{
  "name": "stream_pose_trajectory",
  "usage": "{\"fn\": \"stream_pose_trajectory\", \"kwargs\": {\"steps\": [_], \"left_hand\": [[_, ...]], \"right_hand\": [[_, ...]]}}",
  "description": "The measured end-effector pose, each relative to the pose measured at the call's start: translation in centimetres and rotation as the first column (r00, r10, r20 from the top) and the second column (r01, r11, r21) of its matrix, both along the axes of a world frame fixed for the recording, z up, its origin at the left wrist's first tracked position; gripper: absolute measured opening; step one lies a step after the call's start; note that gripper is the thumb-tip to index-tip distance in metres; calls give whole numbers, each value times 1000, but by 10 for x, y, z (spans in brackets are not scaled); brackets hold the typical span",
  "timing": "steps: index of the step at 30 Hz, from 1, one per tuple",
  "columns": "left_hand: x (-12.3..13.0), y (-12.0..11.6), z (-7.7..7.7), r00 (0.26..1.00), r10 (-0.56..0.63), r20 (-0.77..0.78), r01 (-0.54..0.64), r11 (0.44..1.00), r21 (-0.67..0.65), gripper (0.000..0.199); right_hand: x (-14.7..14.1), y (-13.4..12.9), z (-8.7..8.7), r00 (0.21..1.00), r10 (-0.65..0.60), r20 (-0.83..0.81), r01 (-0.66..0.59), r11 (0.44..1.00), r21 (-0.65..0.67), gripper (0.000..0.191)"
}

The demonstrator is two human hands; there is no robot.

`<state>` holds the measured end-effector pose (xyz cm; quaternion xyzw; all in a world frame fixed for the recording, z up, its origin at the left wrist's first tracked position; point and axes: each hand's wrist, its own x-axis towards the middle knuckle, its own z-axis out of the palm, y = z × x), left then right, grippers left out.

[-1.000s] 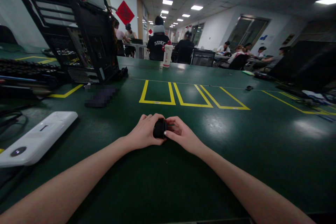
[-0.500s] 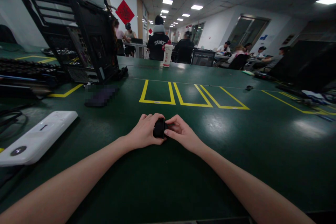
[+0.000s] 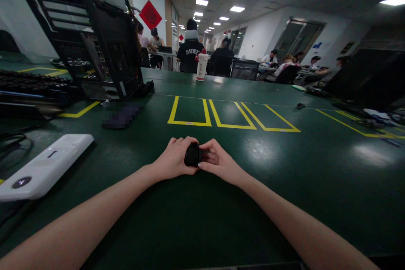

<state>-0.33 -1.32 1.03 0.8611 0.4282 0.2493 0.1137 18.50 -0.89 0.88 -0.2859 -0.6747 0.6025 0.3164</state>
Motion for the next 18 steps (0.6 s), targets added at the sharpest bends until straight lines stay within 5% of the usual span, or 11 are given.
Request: {"fn": "stream_pose_trajectory", "kwargs": {"steps": [4, 10, 18], "left_hand": [[1, 1, -1, 1000, 8, -3, -8, 1000, 13, 52], [1, 0, 0, 1000, 6, 7, -6, 1000, -11, 51], [0, 0, 0, 1000, 10, 9, -9, 1000, -20, 55]], "right_hand": [[-3, 0, 0, 999, -32, -8, 32, 999, 20, 21], [-3, 1, 1, 996, -75, 55, 73, 997, 34, 30], [1, -1, 3, 1000, 19, -10, -19, 1000, -22, 38]]}}
